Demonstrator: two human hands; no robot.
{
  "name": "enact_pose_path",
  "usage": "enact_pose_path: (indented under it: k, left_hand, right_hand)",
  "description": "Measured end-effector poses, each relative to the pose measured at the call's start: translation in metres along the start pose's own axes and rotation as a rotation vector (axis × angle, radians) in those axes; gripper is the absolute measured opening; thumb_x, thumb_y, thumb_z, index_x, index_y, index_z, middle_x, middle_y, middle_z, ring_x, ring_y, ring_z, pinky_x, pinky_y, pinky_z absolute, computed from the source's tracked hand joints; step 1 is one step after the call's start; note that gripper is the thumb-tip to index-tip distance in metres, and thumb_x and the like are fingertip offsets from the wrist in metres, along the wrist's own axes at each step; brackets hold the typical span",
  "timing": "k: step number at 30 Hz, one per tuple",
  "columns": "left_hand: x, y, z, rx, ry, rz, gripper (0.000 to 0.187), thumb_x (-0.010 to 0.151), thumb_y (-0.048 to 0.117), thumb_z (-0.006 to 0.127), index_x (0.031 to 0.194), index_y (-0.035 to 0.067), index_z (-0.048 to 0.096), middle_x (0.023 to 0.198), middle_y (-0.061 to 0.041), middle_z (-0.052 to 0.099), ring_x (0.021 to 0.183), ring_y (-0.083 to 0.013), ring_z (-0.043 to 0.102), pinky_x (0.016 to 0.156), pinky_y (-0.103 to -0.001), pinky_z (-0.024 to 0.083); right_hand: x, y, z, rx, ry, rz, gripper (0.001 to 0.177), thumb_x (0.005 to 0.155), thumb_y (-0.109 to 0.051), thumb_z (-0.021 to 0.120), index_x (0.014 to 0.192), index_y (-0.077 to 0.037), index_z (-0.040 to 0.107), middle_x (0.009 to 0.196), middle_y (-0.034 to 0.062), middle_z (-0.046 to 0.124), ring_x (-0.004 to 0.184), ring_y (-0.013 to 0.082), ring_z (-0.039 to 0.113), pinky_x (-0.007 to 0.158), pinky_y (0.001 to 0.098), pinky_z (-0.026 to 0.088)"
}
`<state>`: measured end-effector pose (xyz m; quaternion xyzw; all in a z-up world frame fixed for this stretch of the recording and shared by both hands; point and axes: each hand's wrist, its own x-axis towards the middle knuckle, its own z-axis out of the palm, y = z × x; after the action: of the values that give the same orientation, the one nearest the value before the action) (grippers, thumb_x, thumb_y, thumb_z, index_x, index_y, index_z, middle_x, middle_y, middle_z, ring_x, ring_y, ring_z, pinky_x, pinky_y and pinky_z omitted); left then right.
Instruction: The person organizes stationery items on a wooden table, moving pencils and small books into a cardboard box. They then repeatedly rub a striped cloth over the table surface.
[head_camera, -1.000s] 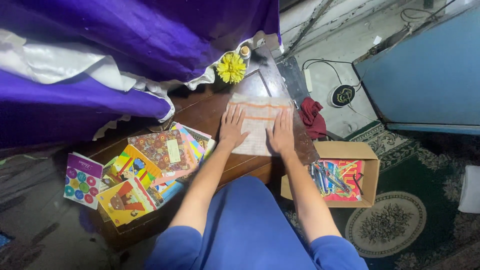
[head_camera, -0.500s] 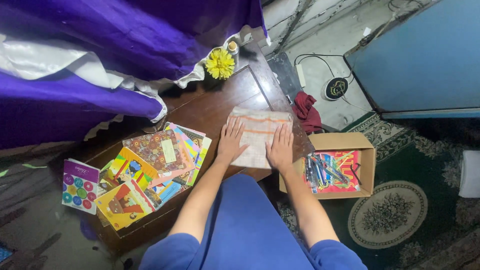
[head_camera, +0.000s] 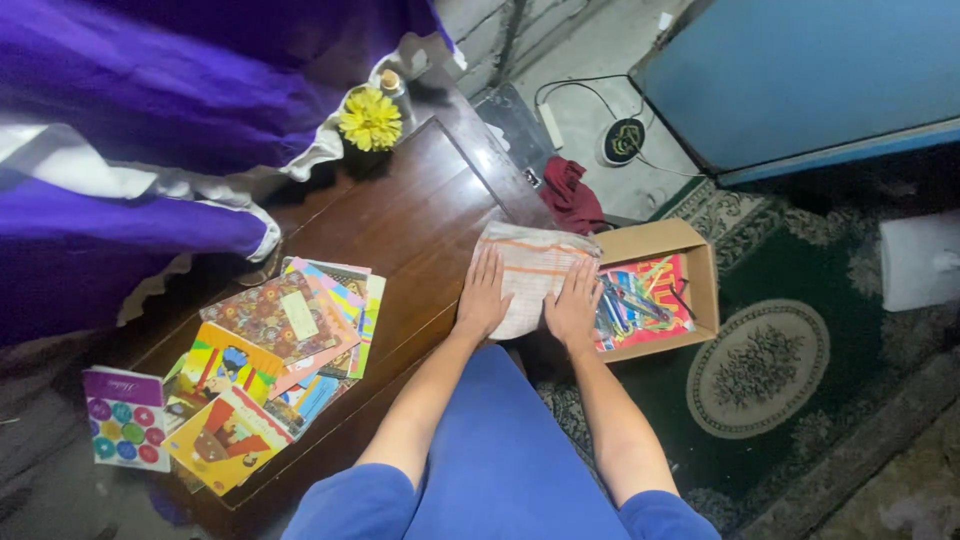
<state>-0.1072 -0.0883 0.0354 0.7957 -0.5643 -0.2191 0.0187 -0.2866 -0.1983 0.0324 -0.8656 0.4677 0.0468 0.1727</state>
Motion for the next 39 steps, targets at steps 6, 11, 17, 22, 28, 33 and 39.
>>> enact_pose_path:
  k: [6, 11, 17, 22, 28, 33, 39]
  left_hand:
    - [-0.010, -0.011, 0.003, -0.004, -0.014, 0.009, 0.093, 0.098, 0.058, 0.049, 0.161, -0.003, 0.016, 0.171, -0.018, 0.010, 0.159, -0.0304, 0.004, 0.127, -0.045, 0.008]
    - [0.009, -0.036, 0.001, -0.002, -0.039, -0.087, 0.095, 0.098, 0.063, 0.046, 0.162, 0.000, 0.015, 0.172, -0.015, 0.007, 0.158, -0.0281, 0.003, 0.126, -0.045, 0.009]
    - [-0.003, -0.064, -0.004, -0.022, -0.009, -0.240, 0.096, 0.098, 0.064, 0.044, 0.162, 0.001, 0.012, 0.172, -0.013, 0.006, 0.159, -0.0275, 0.003, 0.126, -0.044, 0.008]
    - [-0.047, -0.080, -0.004, -0.098, -0.002, -0.445, 0.097, 0.098, 0.059, 0.047, 0.160, -0.005, 0.011, 0.171, -0.021, 0.005, 0.158, -0.0341, 0.002, 0.126, -0.046, 0.008]
    - [-0.073, -0.092, -0.001, -0.087, -0.010, -0.526, 0.093, 0.099, 0.053, 0.050, 0.158, -0.009, 0.013, 0.169, -0.027, 0.004, 0.157, -0.0394, 0.002, 0.126, -0.049, 0.008]
    - [-0.031, -0.102, -0.011, -0.080, -0.084, -0.606, 0.096, 0.098, 0.055, 0.050, 0.159, -0.009, 0.012, 0.169, -0.027, 0.001, 0.157, -0.0397, -0.003, 0.126, -0.049, 0.005]
    - [0.036, -0.159, -0.033, -0.038, -0.026, -0.568, 0.103, 0.097, 0.066, 0.047, 0.162, -0.005, 0.012, 0.171, -0.026, -0.001, 0.158, -0.0397, -0.006, 0.126, -0.052, 0.003]
  right_hand:
    - [0.012, -0.003, 0.009, -0.015, 0.037, -0.016, 0.091, 0.089, -0.033, 0.057, 0.158, 0.013, 0.017, 0.168, 0.0337, 0.007, 0.158, 0.0475, 0.004, 0.125, 0.0577, 0.009]
    - [0.056, -0.018, 0.012, -0.073, -0.023, -0.095, 0.098, 0.085, -0.038, 0.059, 0.157, 0.013, 0.017, 0.167, 0.0339, 0.008, 0.157, 0.0462, 0.004, 0.126, 0.0555, 0.009]
    - [0.114, -0.058, 0.013, -0.173, -0.161, -0.238, 0.099, 0.084, -0.040, 0.059, 0.158, 0.010, 0.017, 0.167, 0.0307, 0.009, 0.156, 0.0425, 0.005, 0.125, 0.0534, 0.008]
    - [0.092, -0.109, 0.024, -0.111, -0.145, -0.392, 0.092, 0.085, -0.038, 0.056, 0.157, 0.010, 0.023, 0.168, 0.0286, 0.014, 0.157, 0.0410, 0.011, 0.127, 0.0520, 0.010]
    - [0.050, -0.143, 0.040, -0.041, -0.009, -0.448, 0.085, 0.090, -0.034, 0.052, 0.158, 0.011, 0.027, 0.170, 0.0284, 0.016, 0.159, 0.0409, 0.013, 0.128, 0.0521, 0.010]
    - [0.111, -0.146, 0.037, -0.047, -0.098, -0.529, 0.092, 0.087, -0.040, 0.053, 0.156, 0.013, 0.021, 0.167, 0.0315, 0.011, 0.157, 0.0444, 0.008, 0.125, 0.0532, 0.007]
    - [0.200, -0.159, 0.044, -0.116, -0.106, -0.580, 0.095, 0.091, -0.044, 0.053, 0.159, 0.012, 0.016, 0.169, 0.0309, 0.006, 0.158, 0.0433, 0.003, 0.128, 0.0540, 0.005]
